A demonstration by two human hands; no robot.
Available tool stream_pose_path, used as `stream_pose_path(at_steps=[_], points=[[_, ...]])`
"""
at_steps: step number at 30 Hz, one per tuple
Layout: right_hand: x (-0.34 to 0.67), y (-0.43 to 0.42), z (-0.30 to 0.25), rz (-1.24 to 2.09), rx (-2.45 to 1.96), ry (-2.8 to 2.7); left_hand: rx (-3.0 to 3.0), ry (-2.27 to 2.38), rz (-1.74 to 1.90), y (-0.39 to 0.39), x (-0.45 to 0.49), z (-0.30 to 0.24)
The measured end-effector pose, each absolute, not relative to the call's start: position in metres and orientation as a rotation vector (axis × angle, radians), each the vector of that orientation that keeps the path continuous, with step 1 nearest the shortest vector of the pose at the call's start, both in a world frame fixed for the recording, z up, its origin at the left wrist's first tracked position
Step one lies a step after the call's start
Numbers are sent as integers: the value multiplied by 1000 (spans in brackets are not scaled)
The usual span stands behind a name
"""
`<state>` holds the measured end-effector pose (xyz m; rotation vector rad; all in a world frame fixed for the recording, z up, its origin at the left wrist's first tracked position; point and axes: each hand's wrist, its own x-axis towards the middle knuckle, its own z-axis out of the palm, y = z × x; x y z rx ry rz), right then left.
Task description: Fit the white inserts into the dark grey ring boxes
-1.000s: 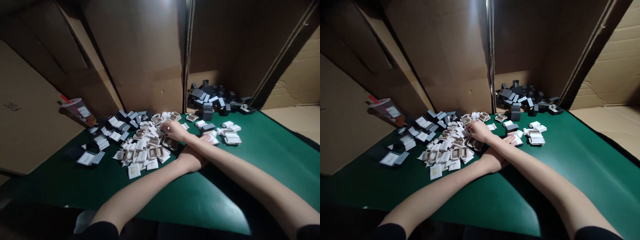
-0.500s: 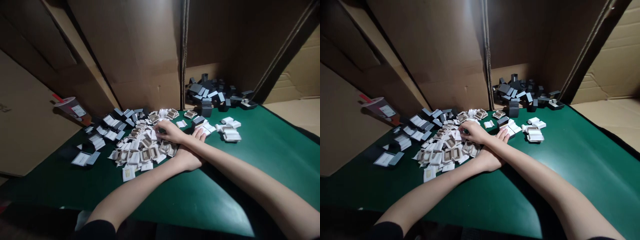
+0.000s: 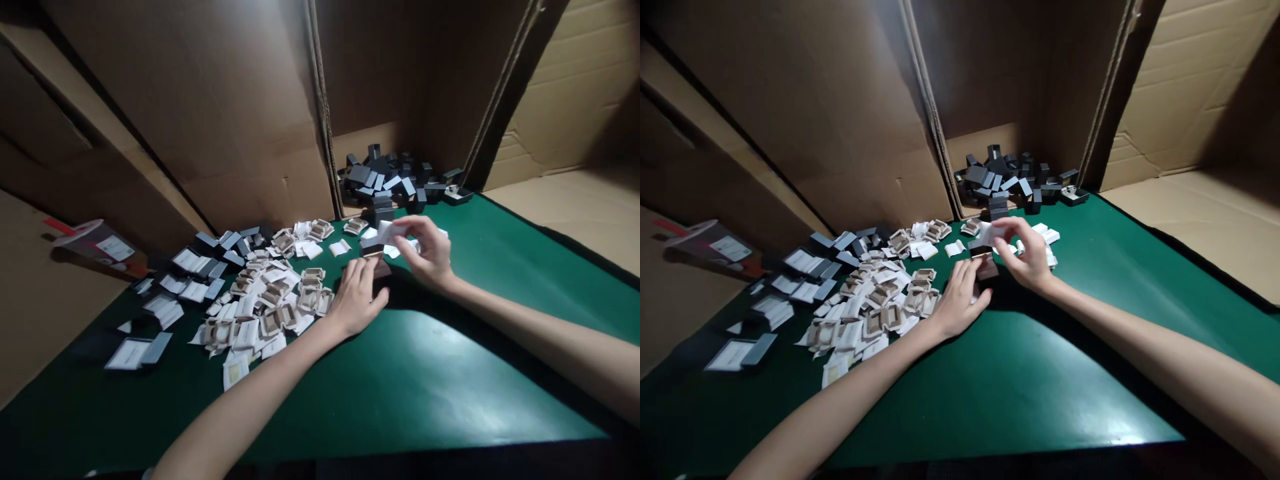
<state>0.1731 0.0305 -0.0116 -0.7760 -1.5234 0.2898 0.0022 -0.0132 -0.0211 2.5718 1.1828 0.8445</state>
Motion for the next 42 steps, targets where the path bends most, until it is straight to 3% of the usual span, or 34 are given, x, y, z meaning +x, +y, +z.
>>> stream_pose_path(at_steps=[7,14,25,32,42], points=[[190,28,-25,745,-896,-1240,2204,1227,1220,-3,-3,-26],[180,25,-28,928,-745,-1387,1926,956,1073,10,-13,-31],[179,30,-32,1130,-681,-1387,2056,1075,956,6,-11,-28],[178,26,-31,1130,-677,-1465,2064,1121,966,7,-9,-28],[181,23,-23,530,-921,-1705,2032,1113,932,6,-9,-23]])
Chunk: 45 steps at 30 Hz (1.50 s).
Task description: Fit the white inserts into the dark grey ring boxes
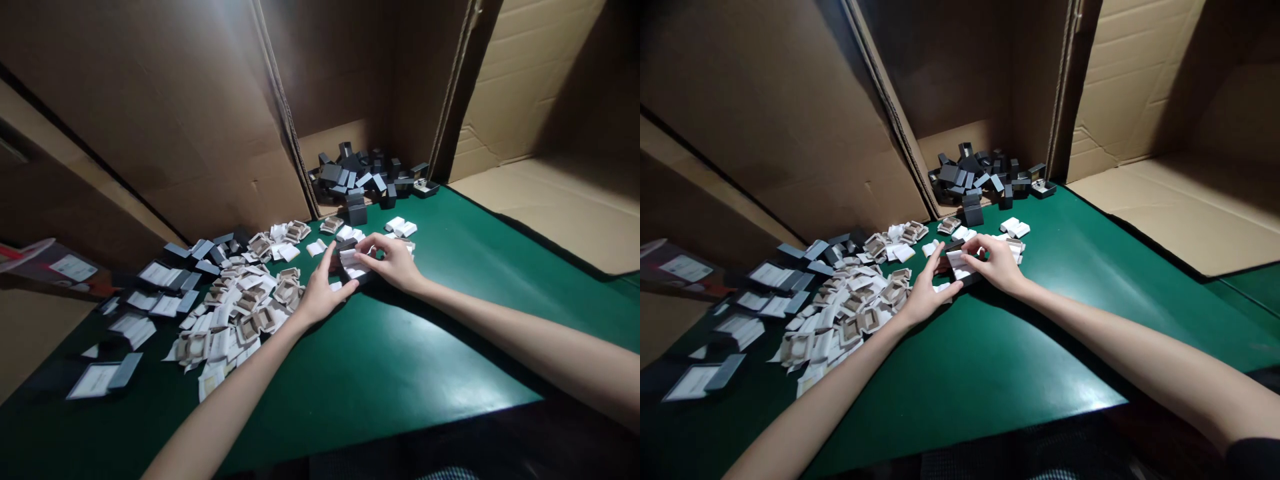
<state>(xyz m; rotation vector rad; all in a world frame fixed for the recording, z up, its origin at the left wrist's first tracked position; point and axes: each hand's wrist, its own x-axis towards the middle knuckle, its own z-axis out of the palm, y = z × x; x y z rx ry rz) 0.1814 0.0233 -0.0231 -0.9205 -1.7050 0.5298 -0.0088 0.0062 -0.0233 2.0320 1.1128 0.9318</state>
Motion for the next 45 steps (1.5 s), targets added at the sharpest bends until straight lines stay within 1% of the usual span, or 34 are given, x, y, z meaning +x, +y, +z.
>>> stream_pose_path(at_steps=[4,6,18,29,35,45], points=[[183,23,-20,328,-866,-1779,2057,1109,903,6,-10,-24],[182,23,-19,303,-861,-1784,2080,1114,872,5,-11,-24],[180,29,-30,663,-912,-1777,2161,1126,752,1,-11,-20],[184,32,-28,701,-928,-1841,2302,1166,753,-8,-8,-12],[194,35,-26,991,-807,-1954,2601,1177,656,-12,-3,-8],[191,36,-25,993,-833,-1912,2761,1277,579,-15,-1,-11]])
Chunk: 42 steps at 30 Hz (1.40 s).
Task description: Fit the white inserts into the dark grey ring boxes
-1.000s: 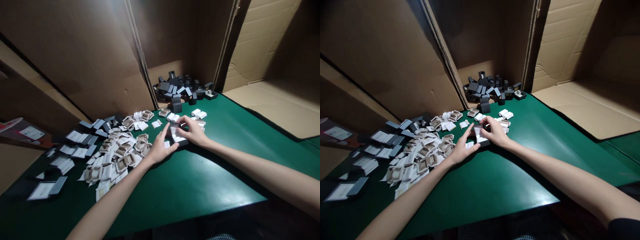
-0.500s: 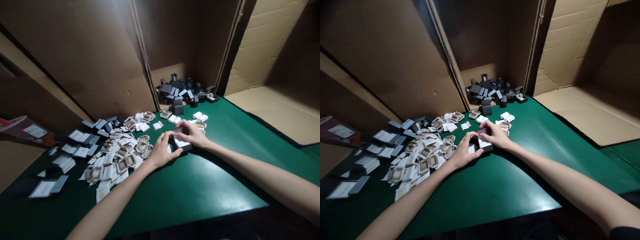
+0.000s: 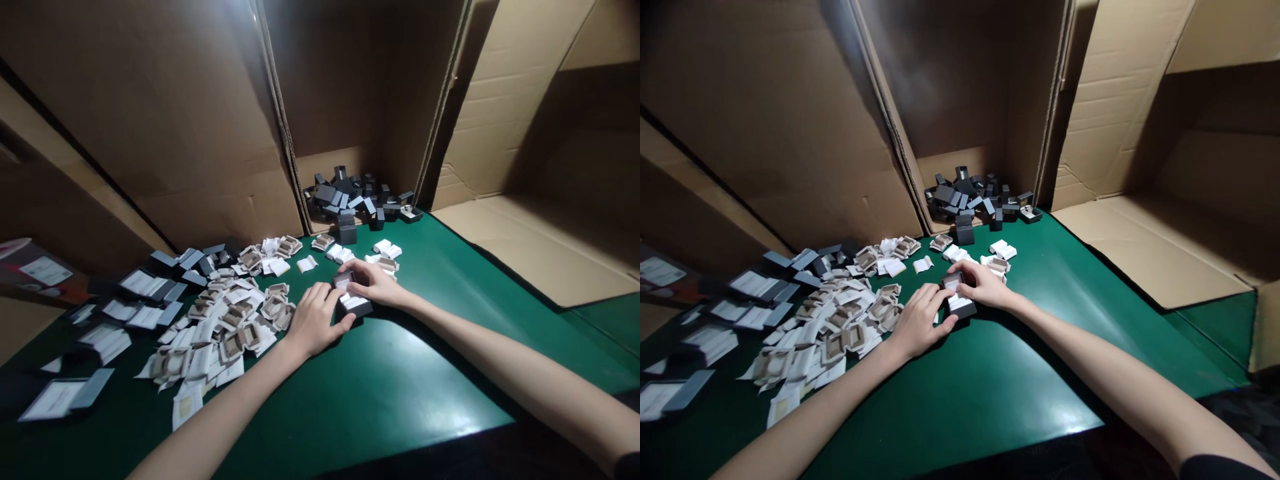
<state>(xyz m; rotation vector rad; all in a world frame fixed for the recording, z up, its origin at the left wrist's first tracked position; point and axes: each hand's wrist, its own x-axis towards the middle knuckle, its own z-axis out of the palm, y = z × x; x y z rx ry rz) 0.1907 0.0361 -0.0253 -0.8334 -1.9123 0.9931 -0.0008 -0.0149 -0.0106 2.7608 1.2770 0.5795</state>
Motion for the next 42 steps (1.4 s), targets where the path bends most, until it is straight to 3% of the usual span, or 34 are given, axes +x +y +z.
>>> stream_pose_path(at_steps=[12,25,34,42], points=[[183,31,-32,920,-914,-1866,2722,1261,570,-22,-3,-12],[191,23,-33,1053,-982,-1857,2787,1211,651,-24,-4,-14],[192,3,-37,1148,-997,-1819,2662,1180,1021,-28,-1,-20],[189,-4,-43,1200,-1012,-1829,2570,1244,798,-28,-5,-11]])
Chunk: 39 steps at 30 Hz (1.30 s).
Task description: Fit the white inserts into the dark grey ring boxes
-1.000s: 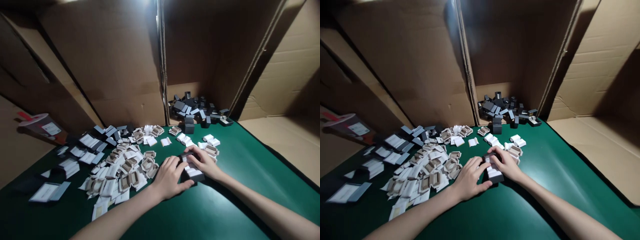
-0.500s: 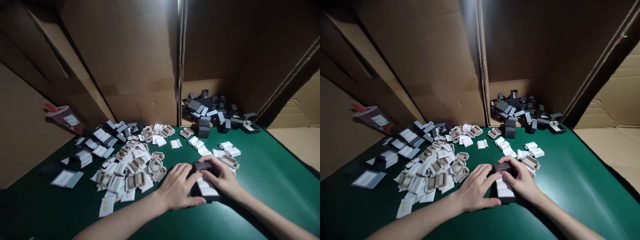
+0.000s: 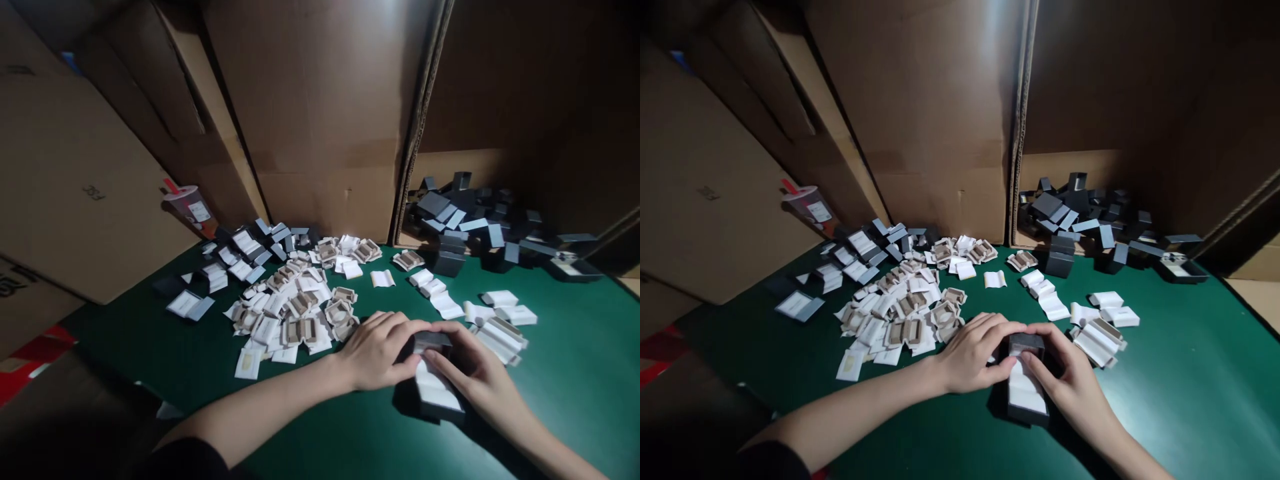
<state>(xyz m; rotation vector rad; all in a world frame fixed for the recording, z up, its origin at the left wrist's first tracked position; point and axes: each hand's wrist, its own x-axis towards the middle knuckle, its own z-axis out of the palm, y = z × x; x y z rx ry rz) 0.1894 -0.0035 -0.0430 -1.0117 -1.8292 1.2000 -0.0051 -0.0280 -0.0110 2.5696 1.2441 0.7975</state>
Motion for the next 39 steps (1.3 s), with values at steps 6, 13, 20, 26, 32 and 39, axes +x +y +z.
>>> stream_pose_path(at_steps=[6,13,20,26,32,39], points=[[188,-7,-41,1197,-1021,-1740,2448,1194,816,-23,-10,-10],[194,-3,-38,1370,-858,-1631,2485,1108,957,-25,-18,19],[194,1,-44,1406,-911,-1575,2015,1672,1697,-71,-86,76],[195,3,-45,1422,-990,-1641,1177,2159,1958,-112,-194,57],[196,0,-39,1400,-1063,-1674,1041,2254,1996,-124,-251,30],[196,-1,-40,1372,-1067,-1681,1432,2261,1735,-111,-264,27]])
